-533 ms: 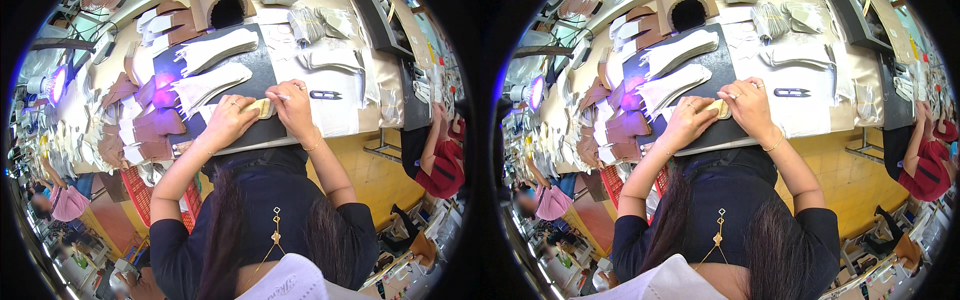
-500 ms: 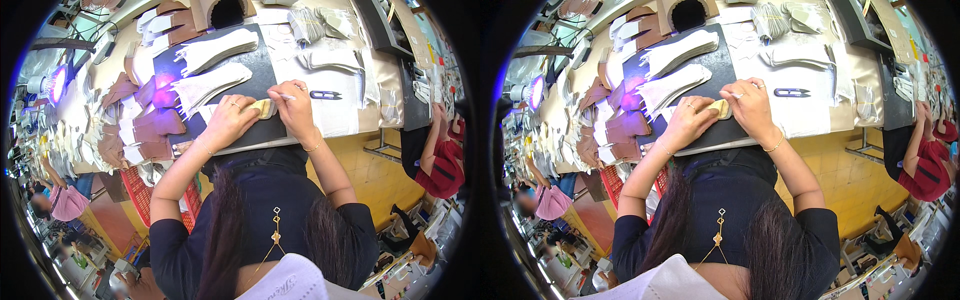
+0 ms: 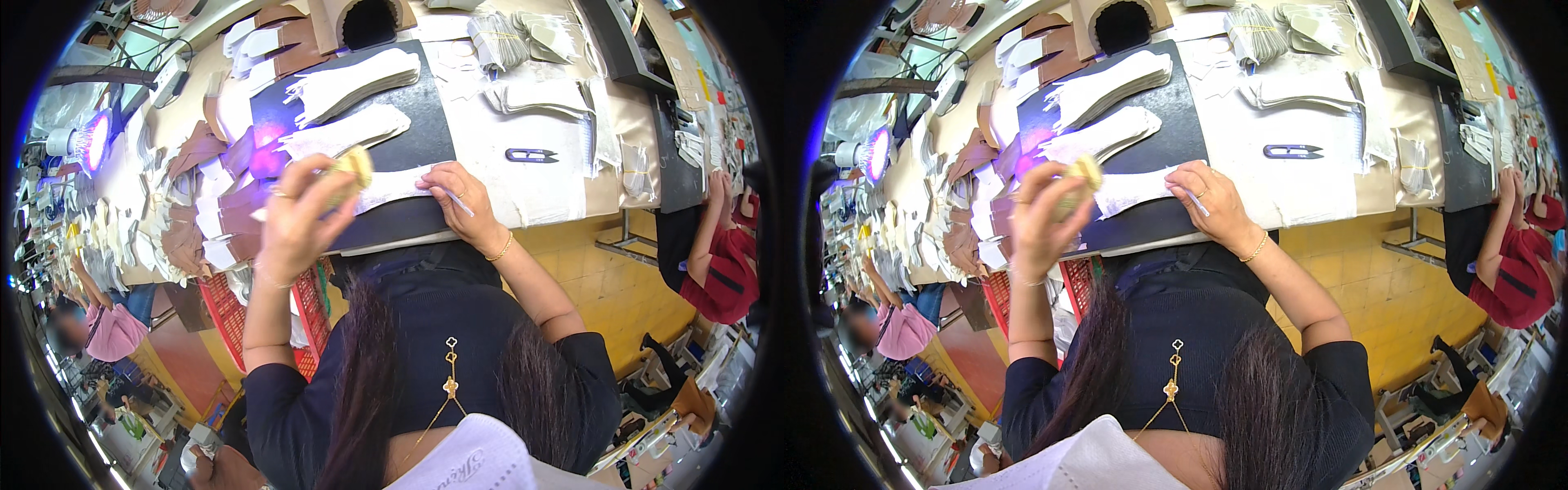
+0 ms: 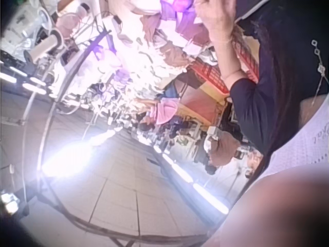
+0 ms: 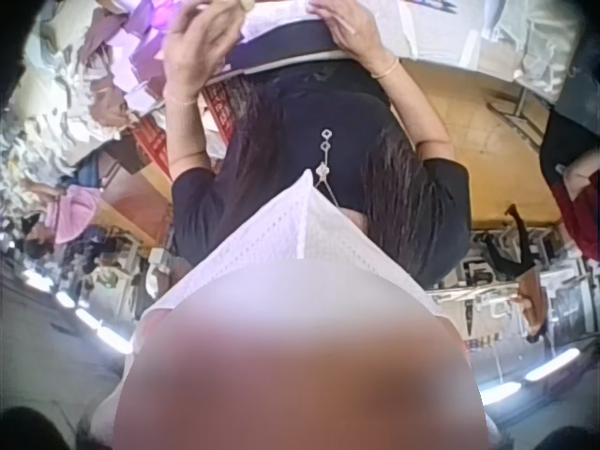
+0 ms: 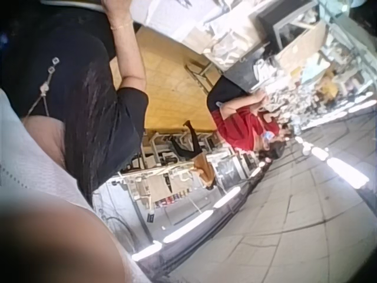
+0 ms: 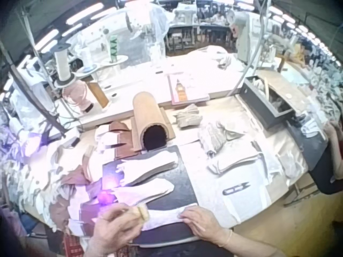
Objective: The person repeatedly rubs small white fabric pieces with a yellow sponge on a black work surface. They handle the pieces one at a time, turning them over and rubbing different edges before stacking them on the table.
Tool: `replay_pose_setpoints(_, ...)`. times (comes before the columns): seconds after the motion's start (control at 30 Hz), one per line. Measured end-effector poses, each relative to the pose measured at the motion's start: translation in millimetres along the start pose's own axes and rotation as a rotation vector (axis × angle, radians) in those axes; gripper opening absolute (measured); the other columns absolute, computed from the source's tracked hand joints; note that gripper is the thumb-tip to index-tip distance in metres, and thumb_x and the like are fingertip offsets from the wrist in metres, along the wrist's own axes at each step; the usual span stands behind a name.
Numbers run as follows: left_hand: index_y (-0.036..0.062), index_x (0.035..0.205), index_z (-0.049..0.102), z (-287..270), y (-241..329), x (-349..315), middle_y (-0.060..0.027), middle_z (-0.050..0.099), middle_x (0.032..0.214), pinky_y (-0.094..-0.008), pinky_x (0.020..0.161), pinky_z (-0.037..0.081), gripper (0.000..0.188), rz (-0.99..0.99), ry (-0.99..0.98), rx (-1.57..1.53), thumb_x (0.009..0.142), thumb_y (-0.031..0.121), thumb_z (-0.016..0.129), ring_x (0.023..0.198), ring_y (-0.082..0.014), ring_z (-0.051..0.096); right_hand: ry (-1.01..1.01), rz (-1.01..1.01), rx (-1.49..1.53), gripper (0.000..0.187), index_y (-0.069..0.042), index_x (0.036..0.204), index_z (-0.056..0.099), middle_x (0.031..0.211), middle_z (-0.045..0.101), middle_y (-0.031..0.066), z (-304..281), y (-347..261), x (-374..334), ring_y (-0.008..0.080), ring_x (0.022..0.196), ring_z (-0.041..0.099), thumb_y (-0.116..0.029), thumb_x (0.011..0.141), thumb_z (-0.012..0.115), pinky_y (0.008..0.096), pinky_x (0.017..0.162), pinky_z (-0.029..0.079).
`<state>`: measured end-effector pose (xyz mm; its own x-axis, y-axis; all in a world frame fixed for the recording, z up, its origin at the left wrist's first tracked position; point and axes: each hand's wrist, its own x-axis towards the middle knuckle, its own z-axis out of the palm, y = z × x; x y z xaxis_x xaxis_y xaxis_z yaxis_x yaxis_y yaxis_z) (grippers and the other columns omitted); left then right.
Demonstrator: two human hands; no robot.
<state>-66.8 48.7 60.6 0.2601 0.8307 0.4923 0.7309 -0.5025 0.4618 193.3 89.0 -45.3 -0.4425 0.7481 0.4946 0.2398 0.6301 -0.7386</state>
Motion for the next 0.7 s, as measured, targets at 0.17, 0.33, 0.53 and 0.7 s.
replay_pose_setpoints(0.17, 0.0051, 0.112, 0.069, -38.3, -5.7, 15.6, -0.0135, 0.06, 0.117, -0.0388, 0.072, 0.058, 0.038, -0.032, 0.114, 0.17, 0.077, -0.001, 0.083, 0.088, -0.0277, 0.069, -0.009, -0.046, -0.018, 0.013, -0.005, 0.105, 0.064, 0.096, 0.066, 0.0124, -0.1, 2.7, -0.1, 0.0311, 0.084, 0.067, -0.008, 0.093, 0.068, 0.0396, 0.07, 0.055)
replay_pose_setpoints(0.33, 0.011, 0.108, 0.072, 26.0, -42.8, 34.1, -0.0084, 0.067, 0.115, -0.0426, 0.085, 0.054, 0.024, -0.146, -0.197, 0.054, 0.085, 0.013, 0.078, 0.098, -0.0277, 0.068, 0.042, 0.045, 0.116, 0.011, -0.004, 0.106, 0.066, 0.098, 0.067, 0.0139, -3.3, -1.2, 0.7, 0.0305, 0.086, 0.067, -0.012, 0.1, 0.063, 0.0365, 0.074, 0.055)
replay_pose_setpoints(0.53, 0.0132, 0.103, 0.076, 61.2, -35.5, 21.0, -0.0089, 0.071, 0.114, -0.0412, 0.089, 0.05, 0.023, 0.114, -0.208, 0.08, 0.083, 0.022, 0.081, 0.102, -0.0256, 0.066, 0.25, 0.203, 0.069, 0.022, -0.002, 0.108, 0.067, 0.1, 0.067, 0.0131, -34.9, -1.2, -3.9, 0.0265, 0.095, 0.065, -0.018, 0.107, 0.053, 0.0337, 0.085, 0.052)
replay_pose_setpoints(0.7, 0.0115, 0.104, 0.077, 87.6, -7.8, -2.3, -0.007, 0.071, 0.12, -0.0397, 0.088, 0.051, 0.027, 0.142, -0.306, -0.006, 0.079, 0.017, 0.083, 0.104, -0.0257, 0.064, 0.252, 0.212, 0.049, 0.023, -0.001, 0.109, 0.067, 0.102, 0.067, 0.0125, -43.1, 4.3, 0.5, 0.0251, 0.096, 0.064, -0.018, 0.108, 0.052, 0.0334, 0.087, 0.051)
